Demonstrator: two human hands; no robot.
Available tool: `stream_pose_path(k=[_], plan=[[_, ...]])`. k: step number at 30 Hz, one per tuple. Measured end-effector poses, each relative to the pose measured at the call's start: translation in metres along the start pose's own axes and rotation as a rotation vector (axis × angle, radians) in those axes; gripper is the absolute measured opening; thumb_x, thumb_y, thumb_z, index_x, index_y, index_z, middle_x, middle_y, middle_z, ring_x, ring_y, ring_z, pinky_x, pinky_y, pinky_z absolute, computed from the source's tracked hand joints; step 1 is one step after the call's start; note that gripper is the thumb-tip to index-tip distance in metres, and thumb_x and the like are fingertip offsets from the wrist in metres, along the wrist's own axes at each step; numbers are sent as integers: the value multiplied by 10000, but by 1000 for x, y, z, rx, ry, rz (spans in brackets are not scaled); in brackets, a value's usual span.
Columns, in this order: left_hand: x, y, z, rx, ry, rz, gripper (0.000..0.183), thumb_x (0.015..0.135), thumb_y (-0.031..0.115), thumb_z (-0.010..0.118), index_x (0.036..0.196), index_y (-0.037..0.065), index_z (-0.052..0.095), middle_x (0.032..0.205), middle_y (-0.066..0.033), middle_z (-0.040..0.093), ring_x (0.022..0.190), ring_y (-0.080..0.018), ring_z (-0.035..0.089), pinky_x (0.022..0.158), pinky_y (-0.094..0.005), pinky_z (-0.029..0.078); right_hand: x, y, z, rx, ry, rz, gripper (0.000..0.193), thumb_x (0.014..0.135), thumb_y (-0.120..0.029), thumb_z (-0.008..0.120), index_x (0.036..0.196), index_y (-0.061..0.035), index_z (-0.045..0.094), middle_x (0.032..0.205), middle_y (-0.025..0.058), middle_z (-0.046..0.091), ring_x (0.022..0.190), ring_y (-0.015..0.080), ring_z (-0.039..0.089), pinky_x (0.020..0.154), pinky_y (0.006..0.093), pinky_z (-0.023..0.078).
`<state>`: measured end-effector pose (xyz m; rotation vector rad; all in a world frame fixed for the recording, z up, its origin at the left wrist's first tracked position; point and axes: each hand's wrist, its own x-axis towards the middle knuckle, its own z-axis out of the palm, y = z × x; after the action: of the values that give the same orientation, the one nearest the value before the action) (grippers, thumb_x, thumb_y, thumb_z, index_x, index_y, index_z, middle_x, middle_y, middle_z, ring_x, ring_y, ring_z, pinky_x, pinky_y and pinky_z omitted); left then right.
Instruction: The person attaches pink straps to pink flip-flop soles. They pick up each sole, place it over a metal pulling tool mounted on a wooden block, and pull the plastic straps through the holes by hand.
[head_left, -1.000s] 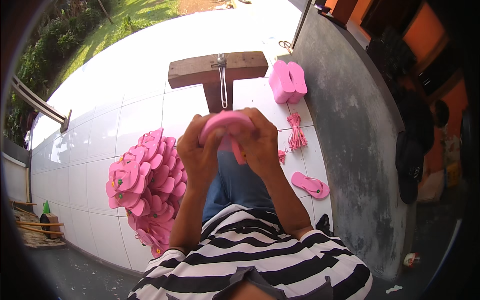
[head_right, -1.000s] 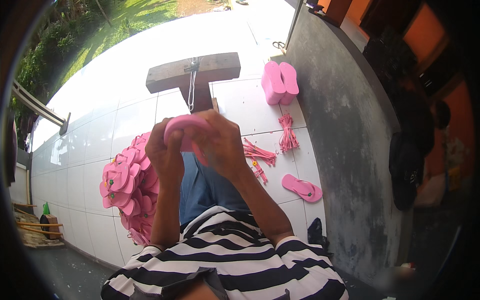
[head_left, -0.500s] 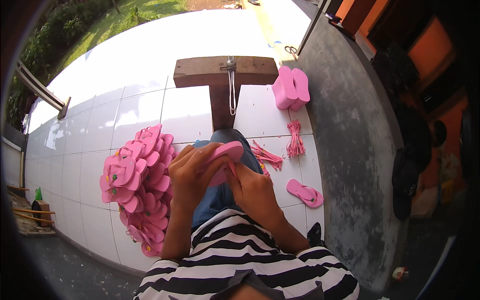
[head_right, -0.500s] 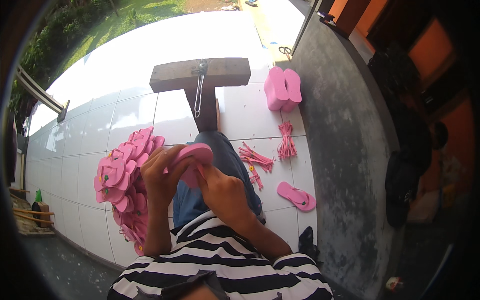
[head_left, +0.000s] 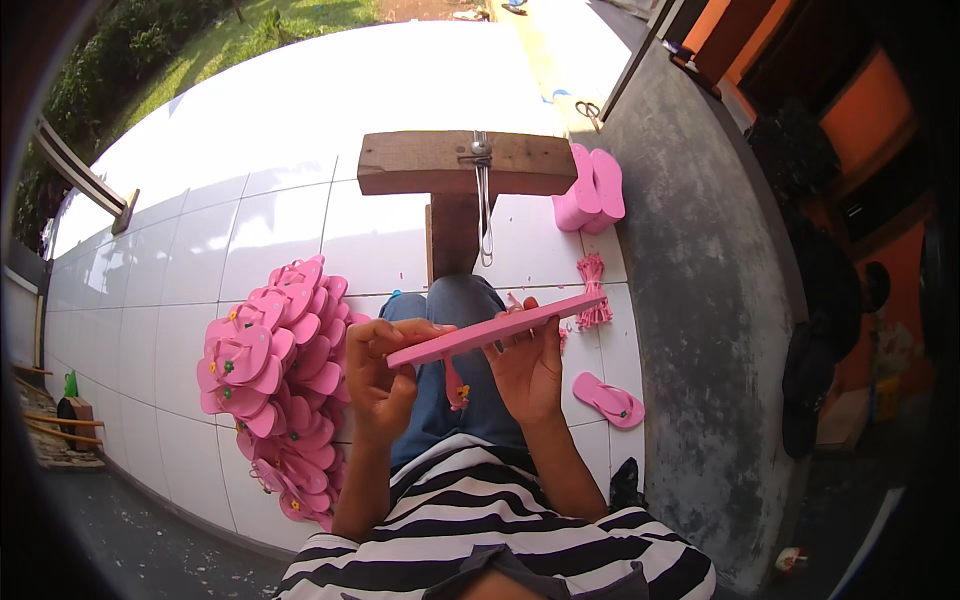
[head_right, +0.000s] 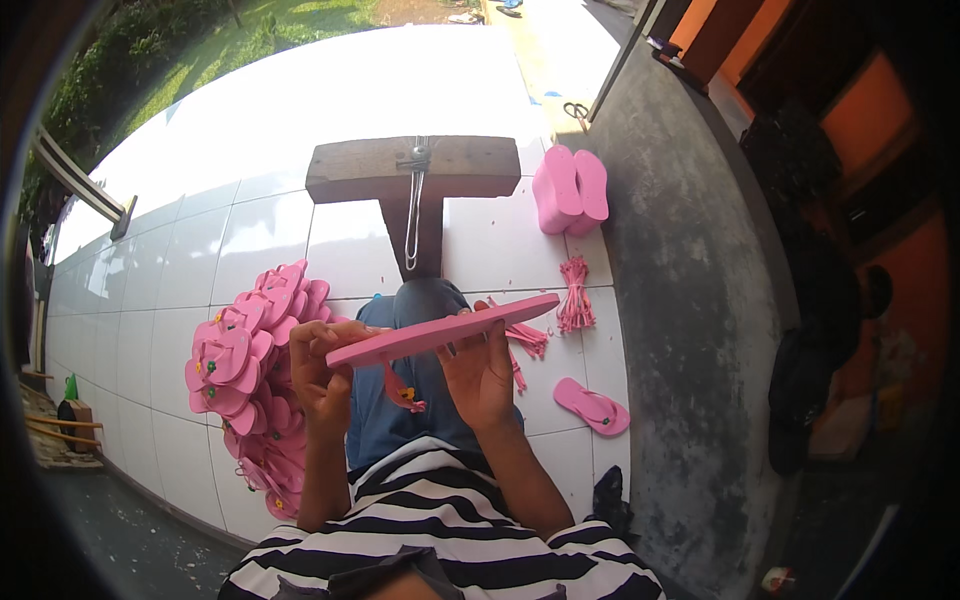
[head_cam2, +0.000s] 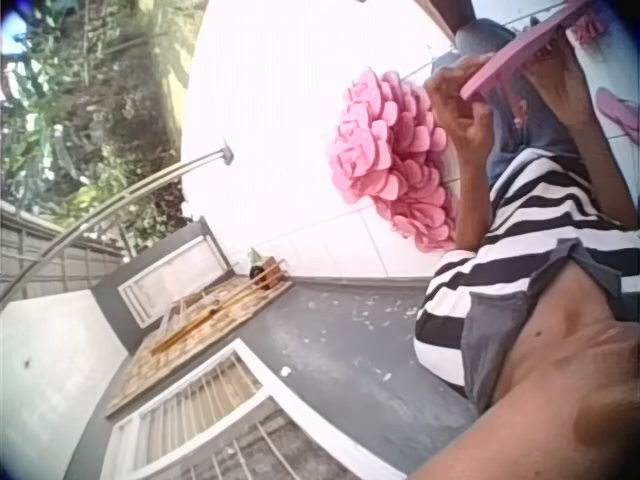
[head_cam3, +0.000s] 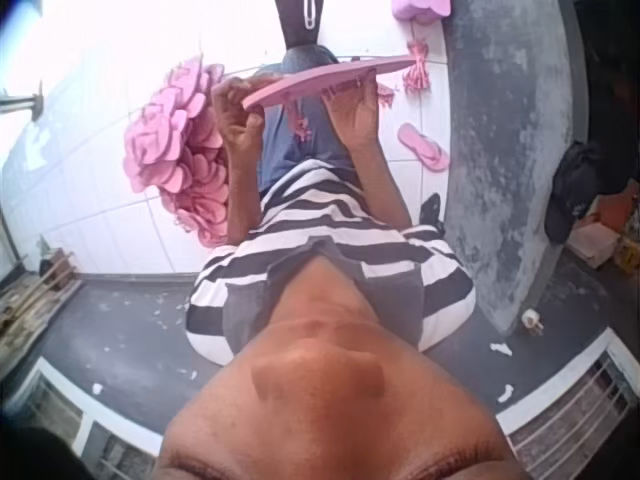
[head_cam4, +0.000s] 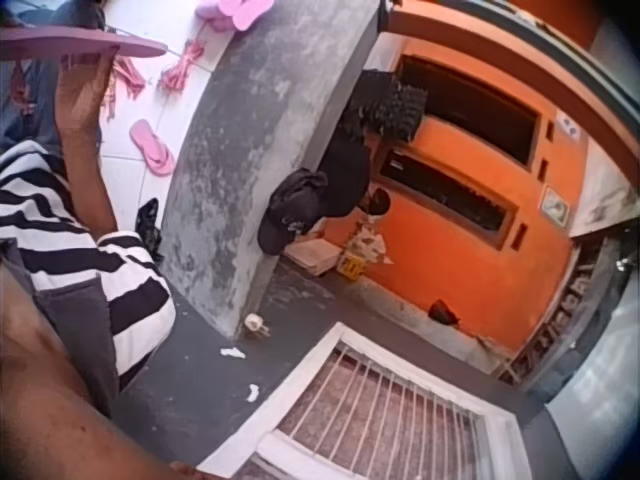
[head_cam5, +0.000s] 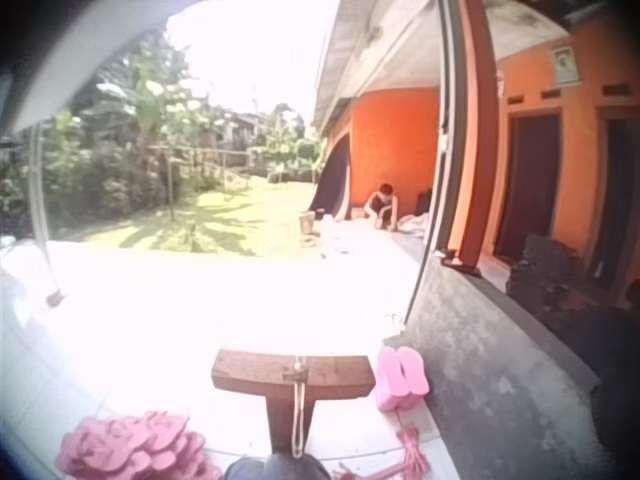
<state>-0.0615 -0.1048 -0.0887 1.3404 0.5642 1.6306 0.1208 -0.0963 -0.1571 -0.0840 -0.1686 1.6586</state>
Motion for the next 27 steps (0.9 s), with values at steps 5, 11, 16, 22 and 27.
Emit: stream_pose_path(k=[5, 11, 16, 22, 27], plan=[[17, -8, -8, 580, -41, -48, 312, 836, -14, 656, 1127, 10, 548, 1121, -174, 668, 1036, -249, 647, 943, -379, 503, 20, -34, 42, -931, -201, -442, 235, 921, -119, 679, 1109, -77, 544, 1077, 94, 605, 1037, 236, 597, 984, 405, 464], [48, -2, 16, 534, -139, 248, 360, 735, -20, 777, 1052, 39, 616, 1076, -149, 683, 976, -250, 675, 797, -334, 561, 40, -37, 73, -1677, -610, -767, 422, 768, -50, 769, 1095, -95, 506, 1082, 116, 620, 1046, 296, 599, 961, 432, 426], [63, -12, 14, 544, -138, 311, 375, 717, -24, 789, 1046, 38, 619, 1057, -157, 677, 922, -264, 692, 788, -341, 573, 54, -39, 73, -1744, -593, -819, 450, 770, -74, 774, 1119, -103, 491, 1085, 115, 621, 1063, 299, 587, 958, 425, 390], [81, -13, 24, 543, -111, 352, 316, 757, -9, 781, 1035, 14, 633, 1037, -159, 644, 896, -227, 694, 732, -307, 600, 63, -44, 74, -1679, -541, -782, 450, 821, -93, 739, 1178, -83, 463, 1096, 133, 616, 1071, 310, 581, 947, 437, 427], [85, 3, 43, 344, 45, 16, 228, 846, -1, 734, 1051, -15, 636, 998, -123, 633, 848, -150, 687, 635, -249, 607, 57, -43, 93, -1707, -328, -612, 474, 898, -117, 678, 1292, -26, 429, 1165, 169, 565, 1056, 320, 573, 921, 415, 460]])
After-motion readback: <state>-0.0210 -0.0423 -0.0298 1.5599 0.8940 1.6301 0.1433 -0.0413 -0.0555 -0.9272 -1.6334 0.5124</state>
